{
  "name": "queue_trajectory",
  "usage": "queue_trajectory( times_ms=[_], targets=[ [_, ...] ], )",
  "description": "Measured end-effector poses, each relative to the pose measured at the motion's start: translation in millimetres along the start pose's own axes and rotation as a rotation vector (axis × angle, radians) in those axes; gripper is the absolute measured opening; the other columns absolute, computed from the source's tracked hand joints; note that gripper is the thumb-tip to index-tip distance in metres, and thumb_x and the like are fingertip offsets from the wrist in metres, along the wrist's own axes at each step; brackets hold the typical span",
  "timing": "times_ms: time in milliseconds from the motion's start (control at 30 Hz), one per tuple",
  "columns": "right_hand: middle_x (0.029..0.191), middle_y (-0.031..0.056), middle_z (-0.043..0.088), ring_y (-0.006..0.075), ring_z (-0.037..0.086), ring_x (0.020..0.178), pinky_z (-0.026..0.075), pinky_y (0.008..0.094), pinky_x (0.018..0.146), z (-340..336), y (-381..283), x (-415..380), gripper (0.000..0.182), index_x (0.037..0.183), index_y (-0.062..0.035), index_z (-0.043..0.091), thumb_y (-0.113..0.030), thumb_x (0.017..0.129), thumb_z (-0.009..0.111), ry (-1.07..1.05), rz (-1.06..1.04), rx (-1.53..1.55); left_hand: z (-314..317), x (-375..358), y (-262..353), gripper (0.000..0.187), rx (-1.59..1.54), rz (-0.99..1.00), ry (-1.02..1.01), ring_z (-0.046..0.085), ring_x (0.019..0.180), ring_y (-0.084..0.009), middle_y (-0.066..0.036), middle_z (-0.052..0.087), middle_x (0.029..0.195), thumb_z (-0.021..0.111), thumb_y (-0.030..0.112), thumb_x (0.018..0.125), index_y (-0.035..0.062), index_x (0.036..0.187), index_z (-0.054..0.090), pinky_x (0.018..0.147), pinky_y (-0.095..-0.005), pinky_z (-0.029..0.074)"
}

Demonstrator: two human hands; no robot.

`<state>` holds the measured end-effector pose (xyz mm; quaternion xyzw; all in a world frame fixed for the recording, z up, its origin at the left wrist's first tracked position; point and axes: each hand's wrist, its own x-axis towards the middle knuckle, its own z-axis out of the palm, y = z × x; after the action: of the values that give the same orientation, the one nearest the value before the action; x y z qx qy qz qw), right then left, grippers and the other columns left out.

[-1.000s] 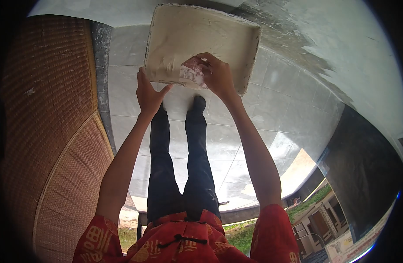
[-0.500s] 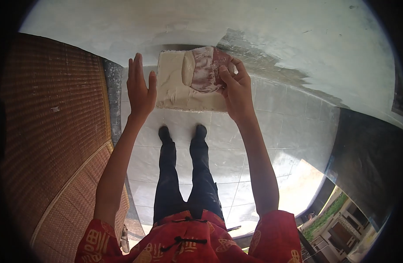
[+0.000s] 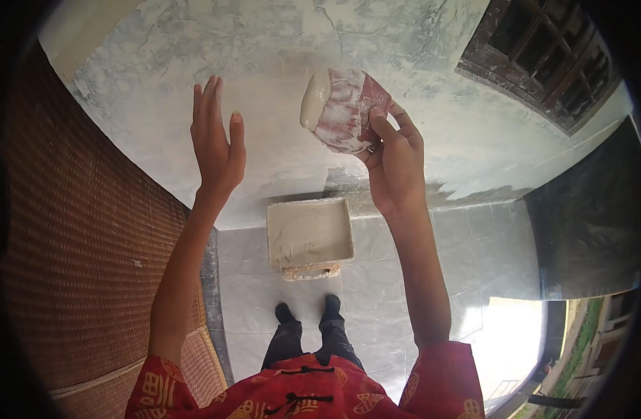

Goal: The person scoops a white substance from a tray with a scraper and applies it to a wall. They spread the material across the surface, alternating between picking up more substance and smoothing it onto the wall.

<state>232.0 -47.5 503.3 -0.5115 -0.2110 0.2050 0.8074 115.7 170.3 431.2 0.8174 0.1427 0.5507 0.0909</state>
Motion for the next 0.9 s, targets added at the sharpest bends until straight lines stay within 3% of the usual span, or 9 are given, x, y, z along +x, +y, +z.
queue_trajectory(
  times_ms=[100, 167, 400, 500, 600, 900],
  targets=[
    [0.115, 0.0138, 0.065, 0.0177, 0.067, 0.102, 0.058, 0.0311, 0.09, 13.4, -39.5, -0.6, 0.029, 0.126, 0.0061, 0.051, -0.009, 0.102, 0.047, 0.019, -0.082, 0.078, -14.9, 44.3, 15.7, 0.054, -0.03, 0.09, 0.069, 0.025, 0.146, -0.0405, -0.017, 0.038, 0.153, 0.048, 0.024, 0.099, 0.0025, 0.148, 0.037, 0.111, -0.0565, 0.027],
    [0.106, 0.0129, 0.065, 0.0165, 0.067, 0.093, 0.061, 0.0331, 0.082, 21.5, -64.2, -2.6, 0.028, 0.124, 0.0064, 0.051, -0.007, 0.099, 0.051, -0.021, -0.136, 0.144, -21.8, 68.4, 26.6, 0.054, -0.016, 0.13, 0.1, 0.025, 0.147, -0.0398, -0.016, 0.038, 0.153, 0.048, 0.024, 0.099, 0.0032, 0.147, 0.038, 0.111, -0.056, 0.027],
    [0.112, 0.0153, 0.064, 0.0188, 0.067, 0.098, 0.06, 0.0334, 0.086, 27.6, -118.8, -14.3, 0.029, 0.125, 0.0077, 0.05, -0.006, 0.1, 0.047, -0.082, -0.26, 0.192, -42.3, 122.9, 57.1, 0.051, -0.026, 0.24, 0.235, 0.025, 0.147, -0.0393, -0.014, 0.04, 0.152, 0.047, 0.024, 0.1, 0.0047, 0.146, 0.04, 0.112, -0.0556, 0.026],
    [0.113, 0.0154, 0.064, 0.0192, 0.067, 0.099, 0.06, 0.0337, 0.088, 19.6, -133.2, -18.0, 0.03, 0.127, 0.0086, 0.05, -0.006, 0.101, 0.046, -0.114, -0.285, 0.176, -44.0, 136.6, 74.5, 0.052, -0.023, 0.267, 0.235, 0.023, 0.147, -0.0389, -0.015, 0.039, 0.152, 0.038, 0.033, 0.104, 0.005, 0.148, 0.037, 0.114, -0.0546, 0.024],
    [0.114, 0.0157, 0.063, 0.0196, 0.067, 0.102, 0.059, 0.0344, 0.091, 8.6, -151.8, -9.8, 0.031, 0.128, 0.0092, 0.049, -0.006, 0.101, 0.045, -0.149, -0.297, 0.186, -43.9, 149.5, 92.5, 0.051, 0.01, 0.287, 0.247, 0.024, 0.147, -0.0387, -0.015, 0.039, 0.152, 0.038, 0.033, 0.104, 0.0053, 0.148, 0.038, 0.114, -0.0547, 0.024],
    [0.119, 0.0171, 0.061, 0.0209, 0.066, 0.105, 0.057, 0.0358, 0.094, -56.8, -196.8, 24.9, 0.031, 0.129, 0.0089, 0.048, -0.004, 0.101, 0.043, -0.215, -0.285, 0.271, -11.8, 182.1, 152.9, 0.049, 0.099, 0.34, 0.36, 0.029, 0.145, -0.0389, -0.013, 0.046, 0.147, 0.046, 0.027, 0.099, 0.0065, 0.144, 0.044, 0.109, -0.0548, 0.03]
  ],
)
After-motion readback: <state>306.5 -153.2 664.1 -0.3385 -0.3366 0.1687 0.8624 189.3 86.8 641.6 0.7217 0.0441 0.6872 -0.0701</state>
